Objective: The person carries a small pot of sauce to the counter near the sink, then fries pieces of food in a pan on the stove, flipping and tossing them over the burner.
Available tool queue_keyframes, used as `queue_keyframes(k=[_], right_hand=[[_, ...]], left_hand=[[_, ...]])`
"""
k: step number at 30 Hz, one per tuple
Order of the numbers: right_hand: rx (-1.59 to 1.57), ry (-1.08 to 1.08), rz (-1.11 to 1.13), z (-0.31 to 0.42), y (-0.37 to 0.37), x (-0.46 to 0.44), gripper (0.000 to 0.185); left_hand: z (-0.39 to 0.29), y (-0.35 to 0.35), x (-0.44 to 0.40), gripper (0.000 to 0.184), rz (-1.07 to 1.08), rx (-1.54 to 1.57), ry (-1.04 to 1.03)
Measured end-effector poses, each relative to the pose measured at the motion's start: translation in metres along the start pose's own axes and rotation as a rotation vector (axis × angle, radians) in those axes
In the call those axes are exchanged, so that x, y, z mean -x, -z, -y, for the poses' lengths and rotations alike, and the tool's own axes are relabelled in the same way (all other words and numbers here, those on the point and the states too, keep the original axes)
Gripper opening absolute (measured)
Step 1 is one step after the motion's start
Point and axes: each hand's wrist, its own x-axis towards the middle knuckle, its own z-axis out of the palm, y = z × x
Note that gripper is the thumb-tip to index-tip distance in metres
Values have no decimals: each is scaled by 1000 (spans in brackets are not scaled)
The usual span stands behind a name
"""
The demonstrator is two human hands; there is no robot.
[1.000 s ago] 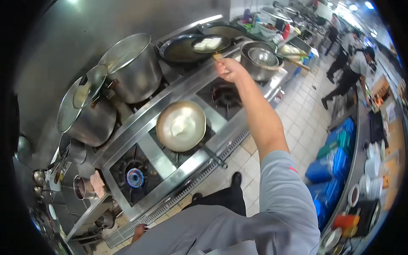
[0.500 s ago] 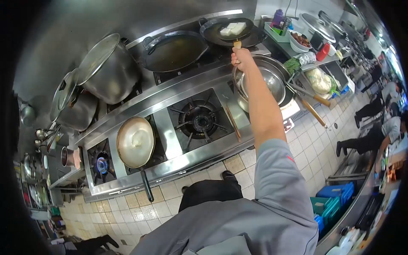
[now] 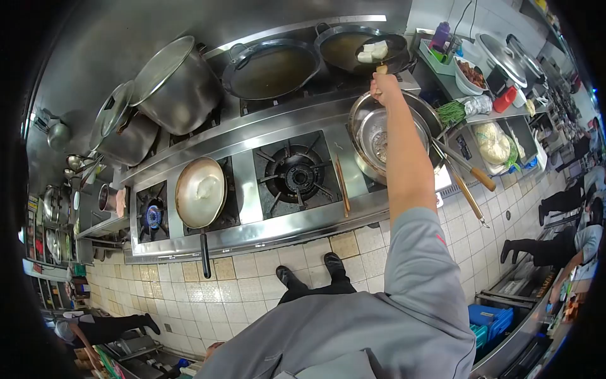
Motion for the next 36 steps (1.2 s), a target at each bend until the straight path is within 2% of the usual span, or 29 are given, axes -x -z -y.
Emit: queue_keyframes(k=[3,6,12,15,18,21,24,30,34,36], right_hand=[[55,19,-22,10,0,-1,10],[140,50,-34,15,3,-1,12],[170,73,-29,21,8,-5,20],[196,79,-45,25,8,0,21],[197,77,-54,25,11,-3,21],[211,90,-68,25,12,-3,20],[217,95,-81,26,16,-6,17],[284,95,-81,28,20,-15,19],[263,108,-57,31,19,-11,16],[146,115,-8,34,20,-7,15]], left_hand=[[-2,-7,3,37,-2,-79,-113],[-15,-15,3,37,4,-208,-96],[-39,-24,14,37,-70,-157,85],[-17,-33,13,36,-42,-340,-202],[-33,-37,22,37,-30,-369,-177],[-1,-48,22,40,-30,-39,69],[-9,-50,26,39,-90,-286,-177],[-23,-51,29,38,-51,-166,-19],[-41,-56,31,36,-62,98,182],[-50,-61,32,36,-70,277,270]])
